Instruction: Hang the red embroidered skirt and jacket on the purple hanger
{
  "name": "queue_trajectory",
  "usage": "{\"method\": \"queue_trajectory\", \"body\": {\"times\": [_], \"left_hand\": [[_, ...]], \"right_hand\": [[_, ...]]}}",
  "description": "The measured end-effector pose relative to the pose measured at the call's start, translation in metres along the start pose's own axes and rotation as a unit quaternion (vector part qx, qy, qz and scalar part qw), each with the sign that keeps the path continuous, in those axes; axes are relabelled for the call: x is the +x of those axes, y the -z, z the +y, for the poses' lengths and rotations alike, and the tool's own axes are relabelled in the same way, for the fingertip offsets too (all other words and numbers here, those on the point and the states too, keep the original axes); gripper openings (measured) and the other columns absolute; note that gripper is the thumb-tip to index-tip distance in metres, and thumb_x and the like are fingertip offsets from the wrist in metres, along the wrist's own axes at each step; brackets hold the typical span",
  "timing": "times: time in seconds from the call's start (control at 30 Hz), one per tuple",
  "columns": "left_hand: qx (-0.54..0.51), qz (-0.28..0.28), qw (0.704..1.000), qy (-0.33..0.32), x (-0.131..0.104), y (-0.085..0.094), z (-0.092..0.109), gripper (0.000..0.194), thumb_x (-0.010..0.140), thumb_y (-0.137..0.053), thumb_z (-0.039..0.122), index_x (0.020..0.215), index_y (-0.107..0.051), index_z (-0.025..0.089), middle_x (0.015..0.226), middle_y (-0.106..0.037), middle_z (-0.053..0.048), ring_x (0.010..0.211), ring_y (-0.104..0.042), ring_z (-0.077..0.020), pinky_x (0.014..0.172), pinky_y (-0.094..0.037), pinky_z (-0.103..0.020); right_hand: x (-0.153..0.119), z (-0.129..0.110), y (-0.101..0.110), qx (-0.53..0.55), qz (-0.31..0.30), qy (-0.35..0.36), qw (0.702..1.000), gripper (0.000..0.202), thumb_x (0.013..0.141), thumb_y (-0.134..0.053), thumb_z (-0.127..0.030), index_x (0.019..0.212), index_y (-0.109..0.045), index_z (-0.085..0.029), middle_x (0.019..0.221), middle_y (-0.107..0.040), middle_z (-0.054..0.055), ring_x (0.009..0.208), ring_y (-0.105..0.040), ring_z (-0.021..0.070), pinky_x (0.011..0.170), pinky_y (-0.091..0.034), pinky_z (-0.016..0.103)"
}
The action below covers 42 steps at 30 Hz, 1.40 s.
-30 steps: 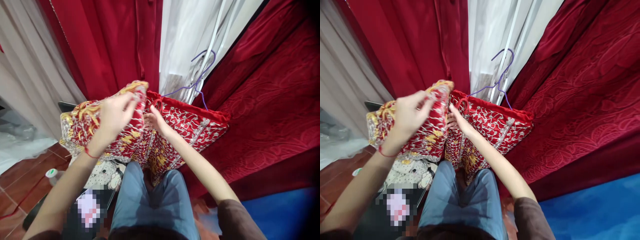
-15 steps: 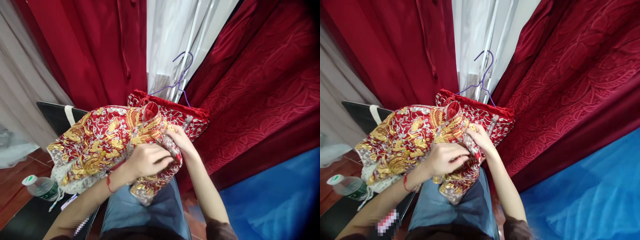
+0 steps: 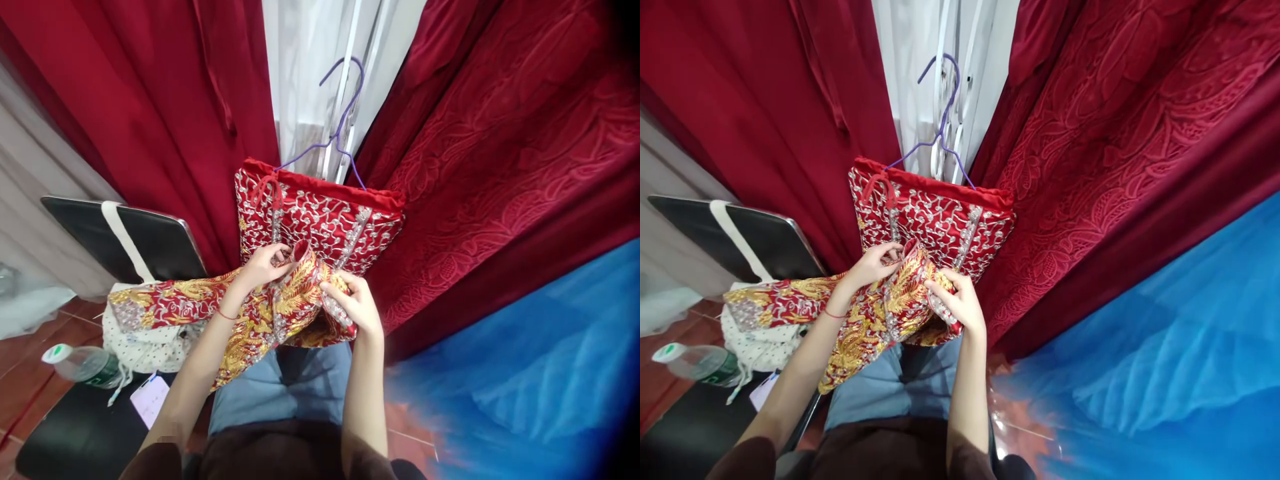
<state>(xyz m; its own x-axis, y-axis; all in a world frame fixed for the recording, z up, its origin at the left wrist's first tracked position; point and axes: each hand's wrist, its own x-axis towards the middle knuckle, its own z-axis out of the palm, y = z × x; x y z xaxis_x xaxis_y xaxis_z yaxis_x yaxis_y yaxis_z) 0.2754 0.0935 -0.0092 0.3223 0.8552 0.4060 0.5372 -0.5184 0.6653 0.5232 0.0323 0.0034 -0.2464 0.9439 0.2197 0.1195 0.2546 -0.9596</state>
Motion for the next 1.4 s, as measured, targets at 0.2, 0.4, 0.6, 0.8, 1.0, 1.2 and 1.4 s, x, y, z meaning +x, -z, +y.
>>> {"method": "queue_trajectory", "body": {"times": [0.2,0.4,0.6,0.8,1.0,1.2,1.4], "left_hand": [[-0.030,-0.006,0.999,-0.026,-0.010,-0.023,-0.001,0.042,0.096,-0.051,0.051,0.073,-0.065,0.019,0.093,-0.067,-0.008,0.091,-0.061,-0.0206,0.087,-0.047,-0.035],[0.083,-0.016,0.996,0.023,-0.020,-0.036,0.020,0.045,0.100,-0.042,0.055,0.075,-0.057,0.020,0.056,-0.051,0.002,0.053,-0.046,-0.0136,0.060,-0.030,-0.029],[0.116,-0.089,0.989,0.003,-0.025,-0.037,0.029,0.041,0.090,-0.057,0.064,0.089,-0.058,0.022,0.063,-0.060,0.002,0.056,-0.052,-0.0165,0.059,-0.030,-0.029],[0.146,-0.050,0.988,0.019,-0.029,-0.046,0.016,0.045,0.091,-0.056,0.063,0.078,-0.068,0.022,0.067,-0.071,-0.004,0.060,-0.060,-0.0191,0.062,-0.036,-0.031],[0.204,-0.020,0.975,-0.079,-0.029,-0.042,0.036,0.054,0.094,-0.051,0.063,0.063,-0.064,0.021,0.057,-0.064,-0.003,0.054,-0.055,-0.0168,0.058,-0.032,-0.031],[0.235,-0.046,0.953,-0.186,-0.013,-0.024,0.059,0.053,0.098,-0.047,0.056,0.060,-0.061,0.021,0.055,-0.061,-0.001,0.052,-0.051,-0.0154,0.058,-0.033,-0.031],[0.204,0.027,0.975,-0.079,0.037,0.000,0.112,0.040,0.085,-0.066,0.061,0.097,-0.073,0.024,0.073,-0.070,-0.001,0.064,-0.060,-0.0184,0.064,-0.040,-0.031]], "right_hand": [[-0.039,0.032,0.000,-0.002,0.101,-0.035,0.994,0.029,0.081,-0.072,-0.048,0.074,-0.065,-0.021,0.068,-0.059,-0.001,0.062,-0.050,0.0154,0.062,-0.040,0.028],[-0.041,0.054,0.001,-0.082,0.219,-0.006,0.972,0.027,0.084,-0.069,-0.048,0.085,-0.068,-0.021,0.083,-0.067,0.002,0.080,-0.060,0.0200,0.077,-0.047,0.031],[-0.037,0.065,-0.004,-0.098,0.264,-0.008,0.960,0.030,0.086,-0.066,-0.049,0.090,-0.066,-0.020,0.088,-0.069,0.003,0.085,-0.062,0.0207,0.083,-0.049,0.033],[-0.037,0.063,-0.013,-0.237,0.250,0.070,0.936,0.032,0.093,-0.057,-0.045,0.113,-0.065,-0.021,0.113,-0.065,0.012,0.107,-0.063,0.0271,0.095,-0.050,0.043],[-0.036,0.040,-0.016,-0.447,0.118,0.158,0.873,0.055,0.091,-0.063,-0.045,0.143,-0.050,-0.034,0.163,-0.024,0.015,0.149,-0.028,0.0372,0.110,-0.037,0.059],[-0.008,0.021,0.015,-0.452,0.080,0.205,0.865,0.028,0.094,-0.059,-0.048,0.098,-0.064,-0.020,0.114,-0.067,0.014,0.107,-0.062,0.0272,0.094,-0.047,0.043],[0.020,-0.031,0.043,-0.416,0.215,0.226,0.855,0.032,0.096,-0.056,-0.046,0.075,-0.059,-0.021,0.072,-0.061,0.002,0.069,-0.057,0.0170,0.072,-0.045,0.032]]}}
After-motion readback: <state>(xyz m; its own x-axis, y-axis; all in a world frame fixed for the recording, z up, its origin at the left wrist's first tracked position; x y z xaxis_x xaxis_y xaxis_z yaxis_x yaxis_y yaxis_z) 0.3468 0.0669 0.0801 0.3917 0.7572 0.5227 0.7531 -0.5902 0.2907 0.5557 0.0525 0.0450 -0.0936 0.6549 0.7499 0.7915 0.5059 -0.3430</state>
